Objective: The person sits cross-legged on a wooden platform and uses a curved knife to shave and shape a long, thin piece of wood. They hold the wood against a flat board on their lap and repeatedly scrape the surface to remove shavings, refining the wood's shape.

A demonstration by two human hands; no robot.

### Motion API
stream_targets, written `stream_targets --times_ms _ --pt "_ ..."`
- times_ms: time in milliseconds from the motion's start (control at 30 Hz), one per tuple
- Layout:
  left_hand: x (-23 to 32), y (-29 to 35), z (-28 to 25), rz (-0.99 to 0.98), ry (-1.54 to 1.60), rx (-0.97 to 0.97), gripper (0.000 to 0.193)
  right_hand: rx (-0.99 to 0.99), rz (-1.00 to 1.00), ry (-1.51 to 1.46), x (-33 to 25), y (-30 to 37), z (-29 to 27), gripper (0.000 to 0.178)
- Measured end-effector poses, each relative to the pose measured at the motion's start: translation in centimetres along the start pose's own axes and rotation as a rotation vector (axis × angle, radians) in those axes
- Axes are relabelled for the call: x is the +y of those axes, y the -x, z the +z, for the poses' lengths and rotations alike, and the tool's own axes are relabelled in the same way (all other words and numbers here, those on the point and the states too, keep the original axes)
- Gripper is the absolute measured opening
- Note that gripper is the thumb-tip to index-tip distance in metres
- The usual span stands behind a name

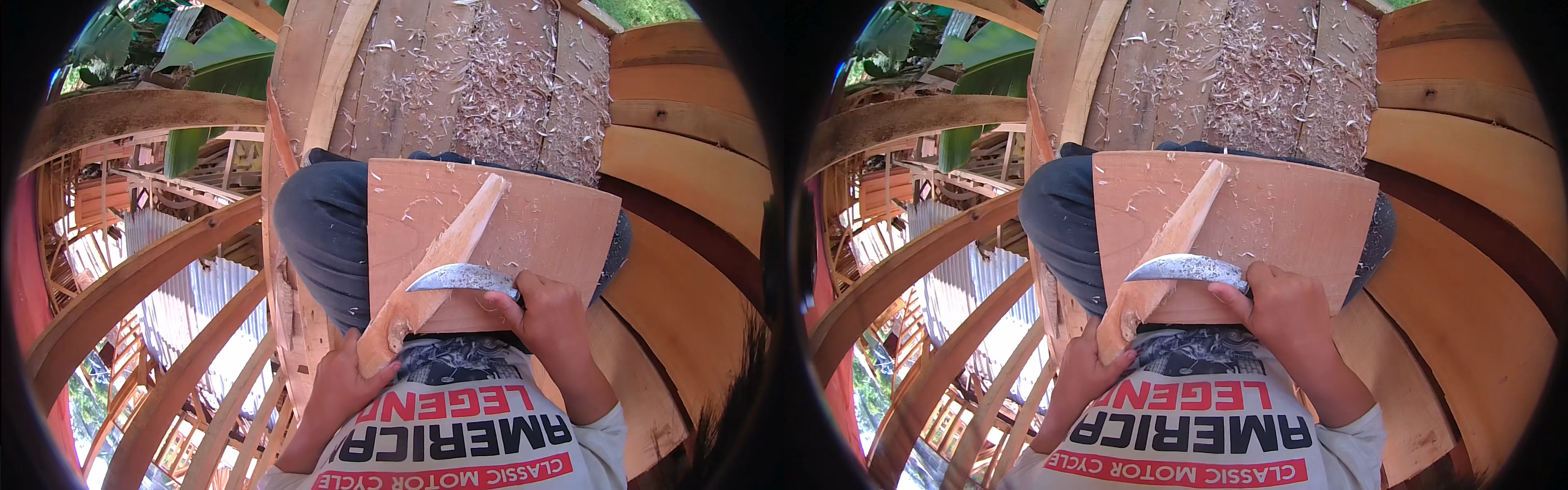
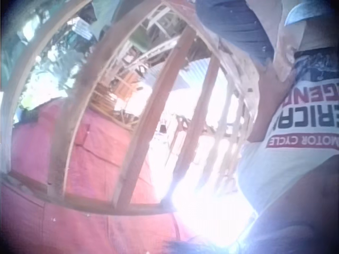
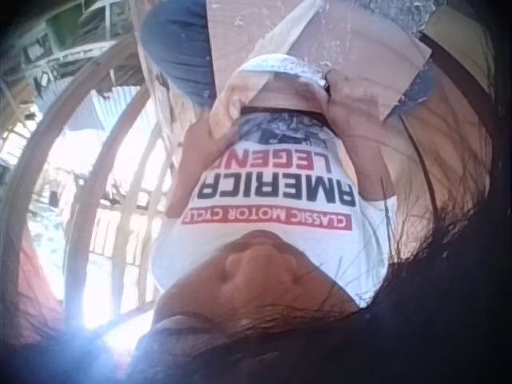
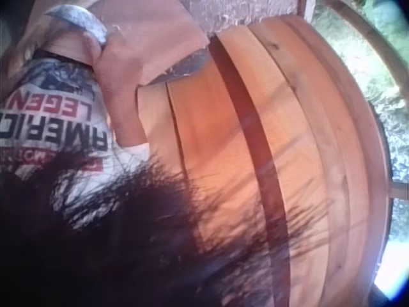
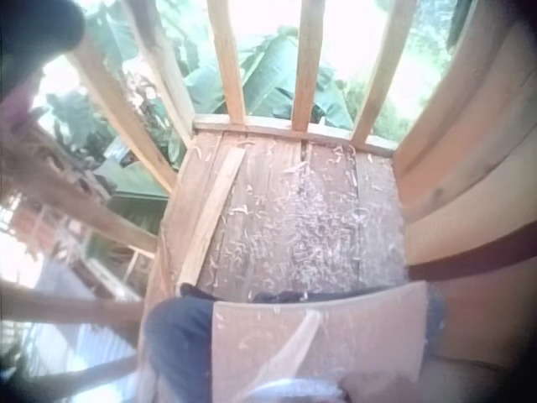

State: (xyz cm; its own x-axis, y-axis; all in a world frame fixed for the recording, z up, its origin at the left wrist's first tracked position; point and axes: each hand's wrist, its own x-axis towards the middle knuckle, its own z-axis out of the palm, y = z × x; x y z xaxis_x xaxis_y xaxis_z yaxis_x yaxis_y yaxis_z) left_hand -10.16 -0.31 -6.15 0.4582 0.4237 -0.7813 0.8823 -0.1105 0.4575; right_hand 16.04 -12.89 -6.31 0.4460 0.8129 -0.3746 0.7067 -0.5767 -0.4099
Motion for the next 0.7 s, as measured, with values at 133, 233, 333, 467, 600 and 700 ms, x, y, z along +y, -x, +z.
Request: stream_targets --times_ms 133,233,333,467,600,700 --pt "0.0 -0.3 -0.2 0.02 0.076 -0.033 0.061 0.052 -0.011 -0.002 0.8 -0.8 1.0 0.051" --pt "-0.1 -0.3 0.2 0.035 0.079 0.0 0.059 0.038 -0.025 0.084 1.4 -1.3 0.8 0.053" --pt "0.6 -0.4 -0.3 0.013 0.12 -0.04 0.058 0.069 -0.028 0.082 2.0 -1.8 0.6 0.054" --pt "0.3 -0.4 0.0 0.056 0.138 -0.011 0.057 0.147 0.052 0.076 2.9 -3.1 0.0 0.052" --pt "0.3 -0.2 0.2 0.036 0.128 0.002 0.057 0.224 0.151 0.095 4.4 -4.5 -1.3 0.047" --pt "0.3 -0.1 0.2 0.009 0.083 -0.01 0.057 0.192 0.153 0.062 4.0 -3.4 -1.4 0.049"
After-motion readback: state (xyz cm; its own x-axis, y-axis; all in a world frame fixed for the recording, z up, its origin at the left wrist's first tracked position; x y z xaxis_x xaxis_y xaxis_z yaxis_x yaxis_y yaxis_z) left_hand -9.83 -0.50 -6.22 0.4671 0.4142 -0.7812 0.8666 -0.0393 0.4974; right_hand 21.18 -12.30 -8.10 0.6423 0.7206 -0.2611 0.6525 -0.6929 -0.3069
